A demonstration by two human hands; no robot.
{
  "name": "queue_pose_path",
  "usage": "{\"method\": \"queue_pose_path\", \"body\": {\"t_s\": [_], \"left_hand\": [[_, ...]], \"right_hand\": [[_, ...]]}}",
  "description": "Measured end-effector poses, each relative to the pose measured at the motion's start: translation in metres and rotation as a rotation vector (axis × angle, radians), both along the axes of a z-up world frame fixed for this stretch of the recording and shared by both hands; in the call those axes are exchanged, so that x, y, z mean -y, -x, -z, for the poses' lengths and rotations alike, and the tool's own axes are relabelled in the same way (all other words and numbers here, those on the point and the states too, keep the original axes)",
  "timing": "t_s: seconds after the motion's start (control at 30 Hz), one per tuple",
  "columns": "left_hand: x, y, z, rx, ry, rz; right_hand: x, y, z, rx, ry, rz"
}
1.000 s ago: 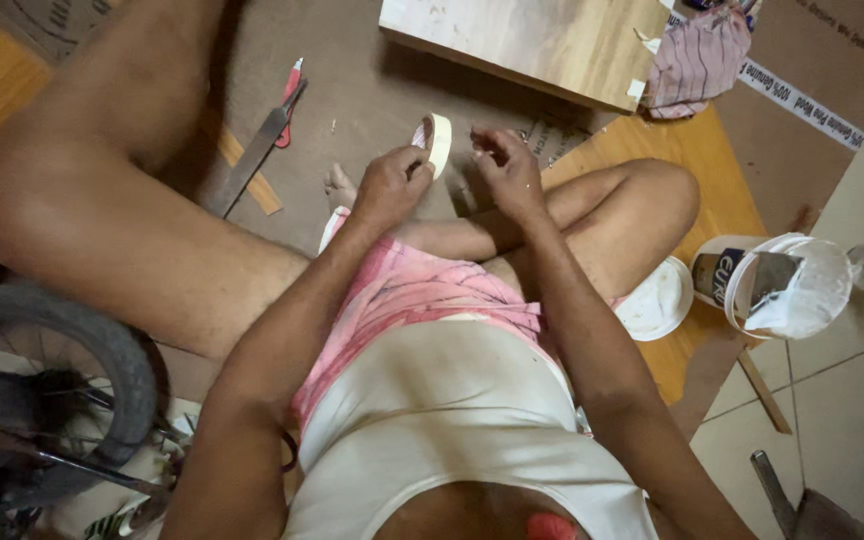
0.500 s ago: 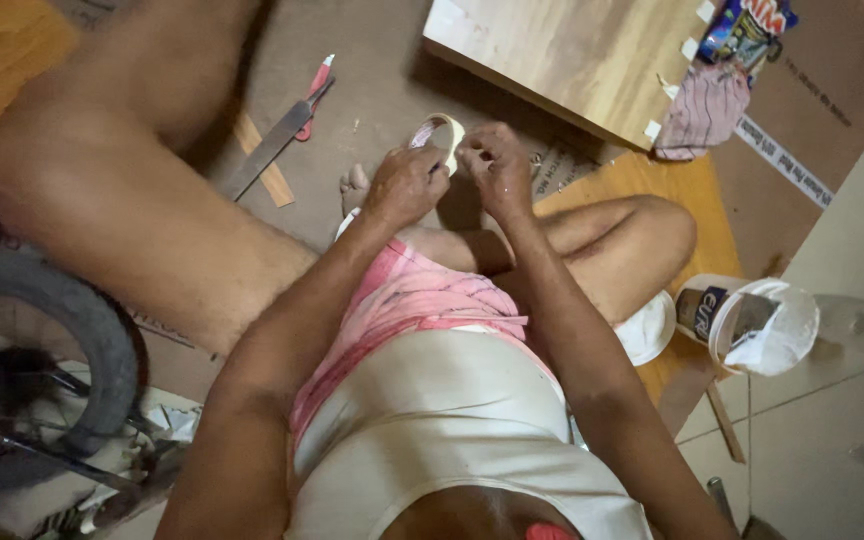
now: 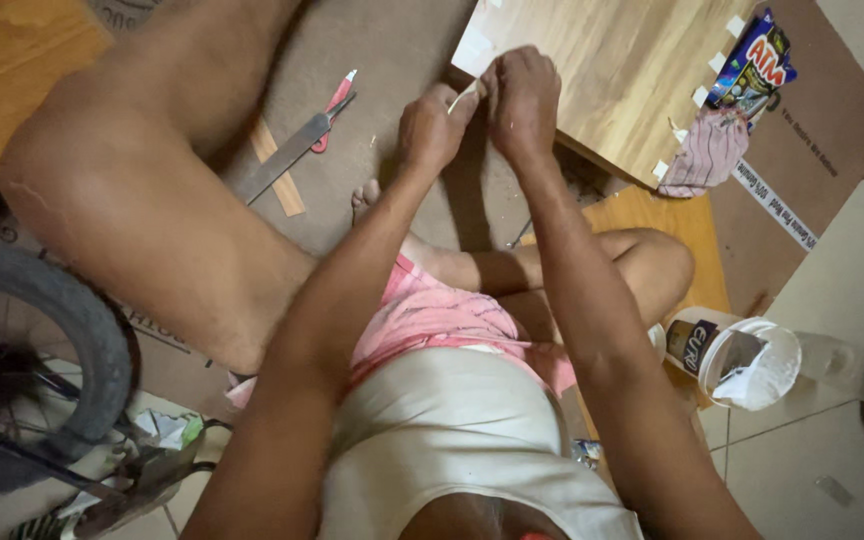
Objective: The person applies masking tape to the edges of a wooden board, then uses a metal file to smooth the edges. After filing, the person wipes the board with a cloth and applies a white substance from a bucket onto the surface using a brush.
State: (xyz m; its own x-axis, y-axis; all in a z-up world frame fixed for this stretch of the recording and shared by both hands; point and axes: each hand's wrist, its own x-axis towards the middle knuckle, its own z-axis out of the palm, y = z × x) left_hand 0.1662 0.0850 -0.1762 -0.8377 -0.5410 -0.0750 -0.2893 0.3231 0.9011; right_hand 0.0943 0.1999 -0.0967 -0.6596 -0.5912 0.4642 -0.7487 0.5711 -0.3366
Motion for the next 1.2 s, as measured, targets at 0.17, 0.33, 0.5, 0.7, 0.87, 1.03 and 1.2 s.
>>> {"method": "queue_pose_path", "body": {"t_s": [0.17, 0.33, 0.5, 0.7, 0.87, 1.03, 1.2], "left_hand": [[0.007, 0.026, 0.002, -0.052, 0.031, -0.079], [0.007, 0.019, 0.003, 0.008, -0.25, -0.123], [0.011, 0.013, 0.001, -0.002, -0.646, -0.061], [0.006, 0.019, 0.034, -0.077, -0.602, -0.048], [0.004, 0.019, 0.053, 0.006, -0.409, 0.035], [0.014, 0.022, 0.031, -0.036, -0.469, 0.028], [0.016, 0.007, 0.039, 0.005, -0.466, 0.09]], "right_hand": [[0.019, 0.027, 0.006, 0.077, -0.011, 0.005], [0.021, 0.032, 0.023, 0.138, 0.024, 0.114], [0.025, 0.037, 0.023, 0.303, 0.122, 0.198], [0.023, 0.046, 0.023, 0.279, 0.13, 0.16], [0.021, 0.049, 0.021, 0.409, 0.14, 0.172], [0.023, 0.032, -0.003, 0.165, 0.004, 0.072], [0.017, 0.002, -0.003, 0.034, -0.108, -0.037]]}}
